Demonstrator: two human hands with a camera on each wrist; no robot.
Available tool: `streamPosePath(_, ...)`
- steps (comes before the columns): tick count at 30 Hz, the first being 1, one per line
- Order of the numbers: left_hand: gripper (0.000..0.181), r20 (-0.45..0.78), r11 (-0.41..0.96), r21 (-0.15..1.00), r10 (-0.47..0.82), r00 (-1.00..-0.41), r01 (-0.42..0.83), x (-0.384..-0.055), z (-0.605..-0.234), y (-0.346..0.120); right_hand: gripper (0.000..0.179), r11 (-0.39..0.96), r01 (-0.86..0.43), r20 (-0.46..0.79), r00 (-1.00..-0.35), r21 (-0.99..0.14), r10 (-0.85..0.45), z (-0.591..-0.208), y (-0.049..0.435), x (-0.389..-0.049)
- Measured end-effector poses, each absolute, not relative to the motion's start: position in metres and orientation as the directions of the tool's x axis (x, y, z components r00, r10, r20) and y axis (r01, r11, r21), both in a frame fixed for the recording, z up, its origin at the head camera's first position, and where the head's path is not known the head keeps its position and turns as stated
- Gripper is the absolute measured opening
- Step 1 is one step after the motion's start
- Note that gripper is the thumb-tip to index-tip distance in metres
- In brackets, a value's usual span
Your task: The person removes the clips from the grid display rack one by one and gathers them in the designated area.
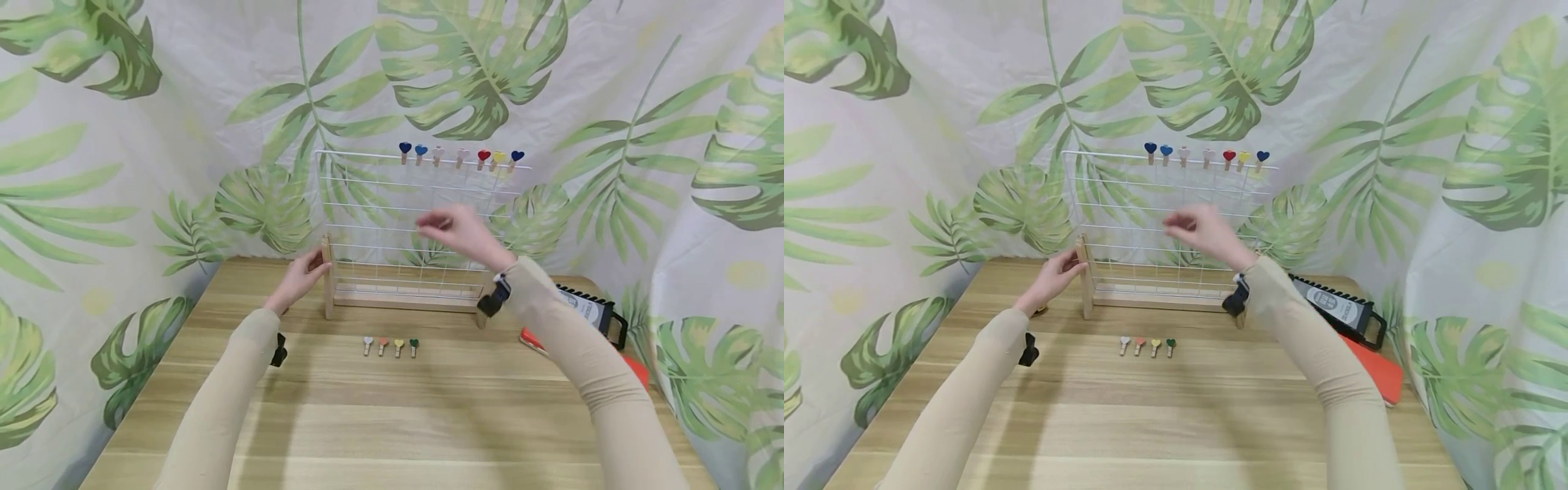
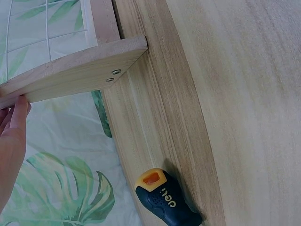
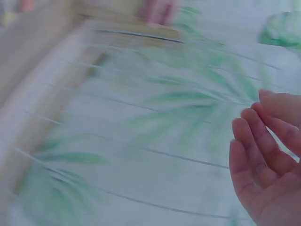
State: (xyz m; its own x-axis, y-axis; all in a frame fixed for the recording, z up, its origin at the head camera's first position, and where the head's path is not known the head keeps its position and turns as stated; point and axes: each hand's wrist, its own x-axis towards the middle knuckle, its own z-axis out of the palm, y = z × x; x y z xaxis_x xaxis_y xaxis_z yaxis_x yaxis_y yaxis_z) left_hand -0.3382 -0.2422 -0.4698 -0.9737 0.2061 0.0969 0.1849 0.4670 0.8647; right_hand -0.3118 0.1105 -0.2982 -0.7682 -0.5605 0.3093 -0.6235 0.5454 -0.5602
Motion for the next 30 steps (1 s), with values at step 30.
streamPosePath(30,0.061,0.122,0.457,0.865,0.208,-0.971,0.206,-0.338,-0.471,-0.242,0.021,0.643,-0.698,0.448,-0.707,-0.315,-0.547,-0.188,0.072,-0.359)
